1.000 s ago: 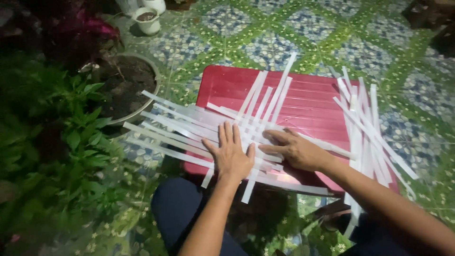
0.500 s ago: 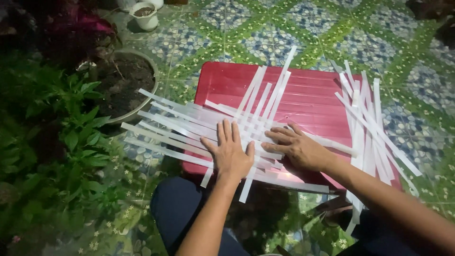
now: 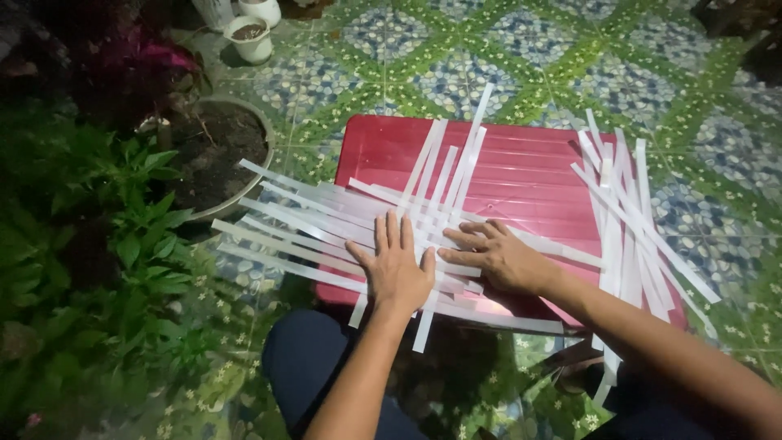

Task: A person is manually weaving white plastic strips together on a red stool to form a mat or base.

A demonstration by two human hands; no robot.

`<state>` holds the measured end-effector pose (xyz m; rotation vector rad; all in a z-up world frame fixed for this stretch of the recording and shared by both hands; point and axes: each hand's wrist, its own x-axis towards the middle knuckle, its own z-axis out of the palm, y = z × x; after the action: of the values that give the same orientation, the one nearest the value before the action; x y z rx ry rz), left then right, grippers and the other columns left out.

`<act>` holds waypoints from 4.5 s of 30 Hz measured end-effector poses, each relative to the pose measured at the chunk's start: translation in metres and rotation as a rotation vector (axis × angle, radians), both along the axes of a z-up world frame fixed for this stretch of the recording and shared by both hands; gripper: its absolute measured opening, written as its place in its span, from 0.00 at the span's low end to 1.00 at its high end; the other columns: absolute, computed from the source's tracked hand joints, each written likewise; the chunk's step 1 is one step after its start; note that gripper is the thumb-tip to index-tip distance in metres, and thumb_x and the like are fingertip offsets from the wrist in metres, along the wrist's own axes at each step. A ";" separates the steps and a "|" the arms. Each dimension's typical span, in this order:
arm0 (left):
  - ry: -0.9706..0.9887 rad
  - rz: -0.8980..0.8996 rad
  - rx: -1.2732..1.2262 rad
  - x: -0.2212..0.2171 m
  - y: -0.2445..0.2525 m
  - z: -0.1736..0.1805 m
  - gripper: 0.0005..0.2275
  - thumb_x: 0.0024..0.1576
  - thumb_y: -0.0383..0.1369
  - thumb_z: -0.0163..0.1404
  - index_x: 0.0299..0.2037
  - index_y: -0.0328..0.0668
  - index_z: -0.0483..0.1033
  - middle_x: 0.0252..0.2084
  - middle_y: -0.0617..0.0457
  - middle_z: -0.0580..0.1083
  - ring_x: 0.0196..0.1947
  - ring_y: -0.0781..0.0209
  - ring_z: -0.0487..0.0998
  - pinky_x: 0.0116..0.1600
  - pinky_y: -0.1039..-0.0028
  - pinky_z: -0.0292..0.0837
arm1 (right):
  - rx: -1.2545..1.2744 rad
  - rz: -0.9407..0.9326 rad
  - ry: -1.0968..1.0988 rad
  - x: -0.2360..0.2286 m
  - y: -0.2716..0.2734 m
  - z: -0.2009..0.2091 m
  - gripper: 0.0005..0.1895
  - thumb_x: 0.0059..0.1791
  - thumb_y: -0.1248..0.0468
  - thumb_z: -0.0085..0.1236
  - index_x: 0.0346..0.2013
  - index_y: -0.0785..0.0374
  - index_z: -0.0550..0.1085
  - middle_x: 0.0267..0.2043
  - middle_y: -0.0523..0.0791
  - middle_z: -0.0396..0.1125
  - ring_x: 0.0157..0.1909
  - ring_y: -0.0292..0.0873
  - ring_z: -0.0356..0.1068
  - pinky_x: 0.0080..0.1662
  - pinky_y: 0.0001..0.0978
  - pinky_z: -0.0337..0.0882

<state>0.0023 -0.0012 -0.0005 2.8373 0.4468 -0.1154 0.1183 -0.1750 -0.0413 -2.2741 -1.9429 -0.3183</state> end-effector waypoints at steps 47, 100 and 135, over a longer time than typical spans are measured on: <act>-0.132 -0.347 -0.201 -0.049 -0.027 -0.004 0.19 0.55 0.43 0.28 0.55 0.53 0.60 0.62 0.51 0.52 0.64 0.46 0.38 0.54 0.29 0.21 | 0.282 -0.554 0.239 0.020 -0.130 0.036 0.32 0.39 0.74 0.46 0.58 0.60 0.57 0.61 0.52 0.51 0.61 0.53 0.51 0.59 0.47 0.54; -0.563 0.071 0.380 -0.030 -0.080 -0.090 0.23 0.53 0.47 0.29 0.61 0.65 0.47 0.65 0.55 0.44 0.65 0.45 0.40 0.58 0.33 0.28 | 0.321 -0.952 0.223 -0.067 -0.155 0.008 0.17 0.42 0.55 0.50 0.41 0.60 0.71 0.45 0.47 0.65 0.46 0.47 0.64 0.49 0.41 0.62; -0.469 0.167 -0.352 -0.166 -0.003 -0.054 0.13 0.54 0.37 0.39 0.40 0.46 0.75 0.16 0.59 0.73 0.18 0.61 0.73 0.47 0.64 0.68 | 0.469 -0.694 0.051 -0.141 -0.153 0.041 0.17 0.41 0.76 0.52 0.44 0.62 0.72 0.44 0.45 0.68 0.44 0.42 0.67 0.49 0.31 0.67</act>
<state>-0.1635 -0.0040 -0.0547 2.3654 0.4948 0.4485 -0.0224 -0.3284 0.0000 -2.4796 -0.8569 -0.6854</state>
